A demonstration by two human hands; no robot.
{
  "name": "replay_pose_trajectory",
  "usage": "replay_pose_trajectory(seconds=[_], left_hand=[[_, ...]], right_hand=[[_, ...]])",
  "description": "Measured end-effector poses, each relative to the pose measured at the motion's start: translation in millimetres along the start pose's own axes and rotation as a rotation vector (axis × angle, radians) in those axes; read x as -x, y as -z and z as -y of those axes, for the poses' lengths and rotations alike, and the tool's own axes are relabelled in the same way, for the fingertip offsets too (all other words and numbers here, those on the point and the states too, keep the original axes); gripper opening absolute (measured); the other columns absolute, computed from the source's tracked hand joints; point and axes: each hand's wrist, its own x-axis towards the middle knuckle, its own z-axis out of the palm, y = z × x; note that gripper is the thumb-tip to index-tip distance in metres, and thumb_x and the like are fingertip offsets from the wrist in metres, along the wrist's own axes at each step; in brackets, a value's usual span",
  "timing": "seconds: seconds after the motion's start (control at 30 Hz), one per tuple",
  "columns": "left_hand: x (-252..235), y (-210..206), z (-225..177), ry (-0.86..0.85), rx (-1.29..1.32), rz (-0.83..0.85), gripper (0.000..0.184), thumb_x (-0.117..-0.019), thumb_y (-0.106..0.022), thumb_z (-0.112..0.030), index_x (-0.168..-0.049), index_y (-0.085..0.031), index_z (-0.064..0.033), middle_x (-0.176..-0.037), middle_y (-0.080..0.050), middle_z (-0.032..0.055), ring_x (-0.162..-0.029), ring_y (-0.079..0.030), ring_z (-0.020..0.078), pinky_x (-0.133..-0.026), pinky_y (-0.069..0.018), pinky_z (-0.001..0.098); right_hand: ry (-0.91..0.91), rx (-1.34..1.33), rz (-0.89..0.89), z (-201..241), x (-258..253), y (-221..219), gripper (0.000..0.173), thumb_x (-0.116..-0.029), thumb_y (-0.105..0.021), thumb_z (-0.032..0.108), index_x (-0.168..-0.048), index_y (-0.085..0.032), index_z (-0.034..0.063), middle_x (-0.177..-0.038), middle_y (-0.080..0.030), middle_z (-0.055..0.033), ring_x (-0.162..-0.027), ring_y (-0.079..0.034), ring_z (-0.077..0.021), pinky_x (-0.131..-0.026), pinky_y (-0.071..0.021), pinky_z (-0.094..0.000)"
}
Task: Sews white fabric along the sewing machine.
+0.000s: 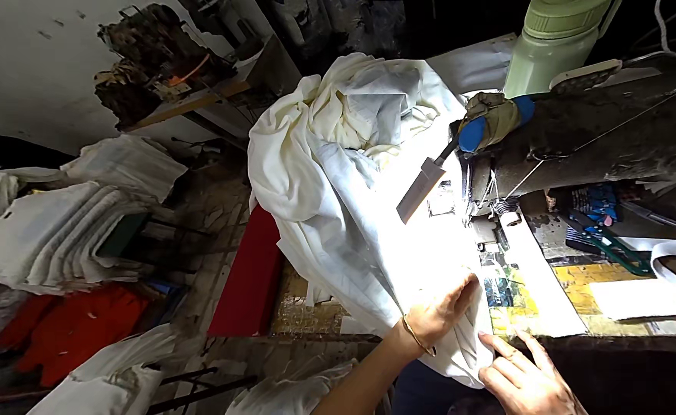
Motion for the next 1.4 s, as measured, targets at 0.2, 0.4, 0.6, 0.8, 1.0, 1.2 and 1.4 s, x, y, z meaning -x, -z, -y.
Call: replay_pose_trajectory(seconds=[0.2, 0.4, 0.6, 0.8, 1.0, 1.2, 1.4], left_hand=[[17.6, -6.6, 3.3, -0.147, -0.121, -0.062, 0.020, -0.1018, -0.057, -0.012, -0.105, -0.075, -0.0028, -0.116, -0.074, 0.0098, -0.111, -0.071, 0.0185, -0.096, -0.0559, 0.0317], [17.3, -1.5, -7.6, -0.217, -0.239, 0.059, 0.022, -0.1032, -0.055, -0.016, -0.106, -0.073, -0.0038, -0.120, -0.072, 0.0092, -0.119, -0.066, 0.0218, -0.104, -0.0510, 0.0320], [4.2, -0.5, -4.7, -0.177, -0.420, 0.039, 0.026, -0.1022, -0.054, -0.022, -0.110, -0.075, -0.0076, -0.117, -0.072, 0.0070, -0.115, -0.066, 0.0227, -0.098, -0.0528, 0.0381], [-13.1, 8.7, 2.9, -0.260, -0.446, 0.114, 0.024, -0.0968, -0.055, -0.004, -0.113, -0.074, -0.0028, -0.120, -0.071, 0.0105, -0.121, -0.063, 0.0271, -0.103, -0.0500, 0.0417], [-9.8, 16.4, 9.5, -0.525, -0.465, 0.143, 0.025, -0.0940, -0.054, 0.006, -0.109, -0.073, 0.0026, -0.113, -0.074, 0.0157, -0.110, -0.070, 0.0276, -0.098, -0.0537, 0.0350], [-13.5, 18.4, 16.5, -0.687, -0.558, 0.101, 0.025, -0.0961, -0.053, 0.005, -0.110, -0.073, 0.0012, -0.109, -0.074, 0.0136, -0.106, -0.071, 0.0236, -0.097, -0.0539, 0.0323], [-13.8, 17.5, 18.8, -0.675, -0.534, 0.019, 0.025, -0.0987, -0.051, 0.002, -0.112, -0.073, -0.0008, -0.112, -0.075, 0.0119, -0.107, -0.072, 0.0212, -0.095, -0.0550, 0.0306]], right_hand=[[0.008, 0.003, 0.015, -1.6, -0.3, -0.3, 0.015, -0.0984, -0.058, 0.004, -0.093, -0.072, 0.0048, -0.091, -0.075, -0.0119, -0.122, -0.065, -0.0370, -0.110, -0.0332, -0.0689], [-0.009, 0.001, 0.048, -2.5, -0.9, 1.7, 0.013, -0.0958, -0.060, 0.003, -0.091, -0.071, 0.0044, -0.085, -0.073, -0.0125, -0.123, -0.062, -0.0424, -0.110, -0.0253, -0.0765], [-0.010, 0.018, 0.077, 4.0, -3.4, 9.0, 0.015, -0.0965, -0.059, 0.002, -0.092, -0.073, 0.0038, -0.091, -0.075, -0.0133, -0.122, -0.064, -0.0416, -0.108, -0.0243, -0.0789], [-0.029, 0.010, 0.098, 6.7, -4.6, 12.2, 0.014, -0.0947, -0.059, 0.000, -0.095, -0.073, 0.0029, -0.094, -0.075, -0.0148, -0.122, -0.064, -0.0432, -0.107, -0.0249, -0.0795], [-0.044, -0.011, 0.127, 7.9, -6.9, 13.8, 0.015, -0.0956, -0.058, 0.000, -0.095, -0.073, 0.0018, -0.095, -0.075, -0.0164, -0.123, -0.063, -0.0453, -0.107, -0.0238, -0.0806], [-0.028, -0.004, 0.138, 7.0, -8.8, 15.4, 0.015, -0.0959, -0.058, 0.000, -0.094, -0.072, 0.0020, -0.094, -0.075, -0.0156, -0.123, -0.063, -0.0439, -0.107, -0.0239, -0.0801], [-0.031, -0.011, 0.153, 6.5, -9.1, 16.4, 0.014, -0.0963, -0.058, 0.001, -0.095, -0.073, 0.0020, -0.094, -0.075, -0.0159, -0.123, -0.063, -0.0448, -0.106, -0.0243, -0.0809]])
